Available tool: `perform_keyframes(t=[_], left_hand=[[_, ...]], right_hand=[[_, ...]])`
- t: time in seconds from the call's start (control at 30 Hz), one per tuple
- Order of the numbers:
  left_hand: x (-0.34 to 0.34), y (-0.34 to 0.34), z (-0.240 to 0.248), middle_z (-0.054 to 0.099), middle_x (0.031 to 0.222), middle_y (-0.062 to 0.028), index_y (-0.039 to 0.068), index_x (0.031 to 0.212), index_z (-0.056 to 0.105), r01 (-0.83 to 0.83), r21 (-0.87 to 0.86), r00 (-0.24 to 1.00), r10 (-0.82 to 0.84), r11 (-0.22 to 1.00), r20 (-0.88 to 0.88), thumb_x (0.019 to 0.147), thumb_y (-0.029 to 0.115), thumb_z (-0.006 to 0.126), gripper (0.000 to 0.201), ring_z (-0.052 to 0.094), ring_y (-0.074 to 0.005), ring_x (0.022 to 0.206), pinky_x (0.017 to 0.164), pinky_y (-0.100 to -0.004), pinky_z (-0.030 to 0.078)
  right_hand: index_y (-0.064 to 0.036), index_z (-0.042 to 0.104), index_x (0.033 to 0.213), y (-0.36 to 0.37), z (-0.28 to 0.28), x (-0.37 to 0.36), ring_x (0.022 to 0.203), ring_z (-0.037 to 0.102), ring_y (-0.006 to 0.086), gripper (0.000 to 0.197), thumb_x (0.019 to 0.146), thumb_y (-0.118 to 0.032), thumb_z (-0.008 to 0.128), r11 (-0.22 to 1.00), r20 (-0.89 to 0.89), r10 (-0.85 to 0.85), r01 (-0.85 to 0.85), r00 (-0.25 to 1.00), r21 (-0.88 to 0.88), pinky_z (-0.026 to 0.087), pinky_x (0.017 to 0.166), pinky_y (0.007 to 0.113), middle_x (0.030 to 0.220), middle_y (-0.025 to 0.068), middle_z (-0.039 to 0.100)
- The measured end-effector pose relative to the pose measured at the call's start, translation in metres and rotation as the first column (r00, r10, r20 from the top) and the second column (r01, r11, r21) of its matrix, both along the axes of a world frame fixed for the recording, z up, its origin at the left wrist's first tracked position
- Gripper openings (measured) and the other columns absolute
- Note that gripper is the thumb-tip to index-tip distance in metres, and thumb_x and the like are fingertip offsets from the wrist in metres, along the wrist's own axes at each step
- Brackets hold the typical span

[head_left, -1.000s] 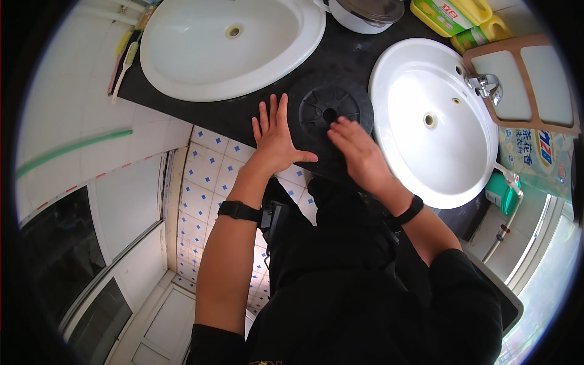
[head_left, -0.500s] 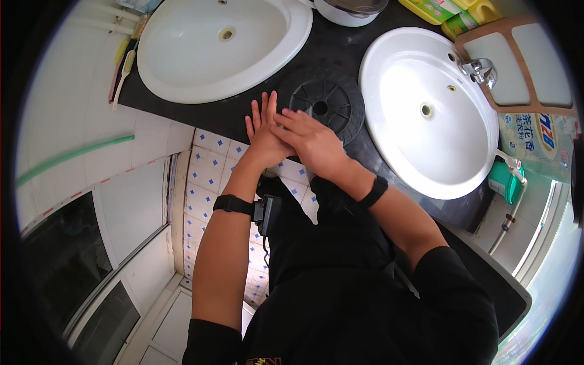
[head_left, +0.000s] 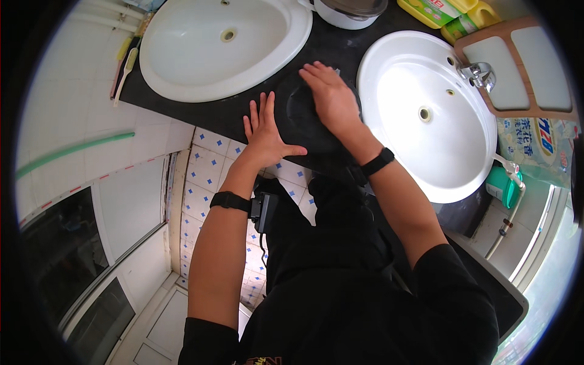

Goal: Cleaning and drying a black circular plastic object and a grey cloth in a bathroom sink.

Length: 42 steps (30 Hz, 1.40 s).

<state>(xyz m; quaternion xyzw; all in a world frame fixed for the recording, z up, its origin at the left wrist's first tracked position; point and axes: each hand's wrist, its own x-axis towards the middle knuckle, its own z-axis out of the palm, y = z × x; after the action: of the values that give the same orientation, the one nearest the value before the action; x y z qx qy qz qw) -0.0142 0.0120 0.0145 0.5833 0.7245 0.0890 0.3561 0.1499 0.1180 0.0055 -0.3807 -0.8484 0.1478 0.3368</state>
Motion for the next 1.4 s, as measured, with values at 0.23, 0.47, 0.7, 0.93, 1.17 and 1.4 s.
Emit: perform_keyframes(t=[0.23, 0.47, 0.7, 0.93, 1.17, 1.4], left_hand=[[-0.005, -0.003, -0.011, -0.001, 0.161, -0.0156, 0.015, 0.154, -0.006, -0.013, 0.018, 1.0, 0.013, 1.0, -0.006, 0.046, 0.05, 0.092, 0.15, -0.011, -0.0345, 0.148, 0.116, -0.0505, -0.006], [0.003, 0.0, 0.001, -0.004, 0.161, -0.0154, 0.014, 0.154, -0.006, -0.009, 0.001, 1.0, 0.009, 1.0, 0.02, 0.048, 0.046, 0.092, 0.148, -0.011, -0.0348, 0.148, 0.117, -0.0509, -0.007], [0.001, 0.001, -0.002, -0.004, 0.161, -0.0145, 0.012, 0.154, -0.007, -0.002, 0.0, 1.0, 0.002, 1.0, 0.01, 0.048, 0.046, 0.092, 0.148, -0.012, -0.0342, 0.148, 0.116, -0.051, -0.007], [-0.005, -0.006, -0.019, -0.001, 0.162, -0.0137, 0.015, 0.154, -0.003, -0.014, 0.072, 1.0, 0.015, 0.997, -0.014, 0.047, 0.045, 0.093, 0.147, -0.009, -0.0351, 0.148, 0.116, -0.0512, -0.006], [0.001, -0.003, -0.001, -0.002, 0.162, -0.0142, 0.015, 0.154, -0.004, -0.021, 0.045, 1.0, 0.02, 0.999, 0.017, 0.048, 0.042, 0.093, 0.146, -0.009, -0.0346, 0.148, 0.117, -0.0511, -0.006], [0.001, 0.0, -0.006, -0.001, 0.162, -0.0139, 0.015, 0.154, -0.004, -0.007, 0.059, 1.0, 0.007, 0.998, 0.003, 0.047, 0.043, 0.093, 0.147, -0.008, -0.0343, 0.148, 0.117, -0.0514, -0.006]], right_hand=[[-0.0027, 0.062, 0.12, -0.073, 0.011, 0.007, 0.124, 0.054, 0.0291, 0.042, 0.077, -0.004, 0.061, 0.913, 0.01, 0.389, -0.384, 0.921, -0.138, 0.04, 0.108, 0.041, 0.128, 0.0139, 0.06], [-0.0017, 0.063, 0.118, -0.034, 0.01, 0.075, 0.123, 0.053, 0.0321, 0.042, 0.079, 0.007, 0.053, 0.993, 0.086, 0.067, -0.058, 0.994, -0.099, 0.043, 0.105, 0.04, 0.126, 0.0149, 0.061], [-0.0018, 0.063, 0.117, 0.002, -0.004, -0.005, 0.122, 0.055, 0.0305, 0.039, 0.078, 0.001, 0.053, 0.998, -0.032, -0.035, 0.033, 0.999, -0.047, 0.041, 0.107, 0.04, 0.124, 0.0149, 0.062], [-0.0023, 0.06, 0.122, -0.085, 0.008, 0.006, 0.121, 0.055, 0.0316, 0.042, 0.08, -0.006, 0.058, 0.929, -0.024, 0.344, -0.344, 0.939, -0.138, 0.043, 0.106, 0.04, 0.128, 0.0163, 0.059], [0.0001, 0.061, 0.119, -0.042, 0.003, 0.072, 0.12, 0.056, 0.0325, 0.043, 0.077, 0.008, 0.054, 0.997, 0.012, -0.016, 0.017, 1.0, -0.079, 0.044, 0.104, 0.041, 0.124, 0.0172, 0.06], [-0.0006, 0.06, 0.12, -0.014, -0.007, -0.006, 0.122, 0.054, 0.0317, 0.044, 0.076, 0.0, 0.056, 0.999, -0.001, 0.038, -0.038, 0.999, 0.005, 0.04, 0.108, 0.04, 0.129, 0.0153, 0.058]])
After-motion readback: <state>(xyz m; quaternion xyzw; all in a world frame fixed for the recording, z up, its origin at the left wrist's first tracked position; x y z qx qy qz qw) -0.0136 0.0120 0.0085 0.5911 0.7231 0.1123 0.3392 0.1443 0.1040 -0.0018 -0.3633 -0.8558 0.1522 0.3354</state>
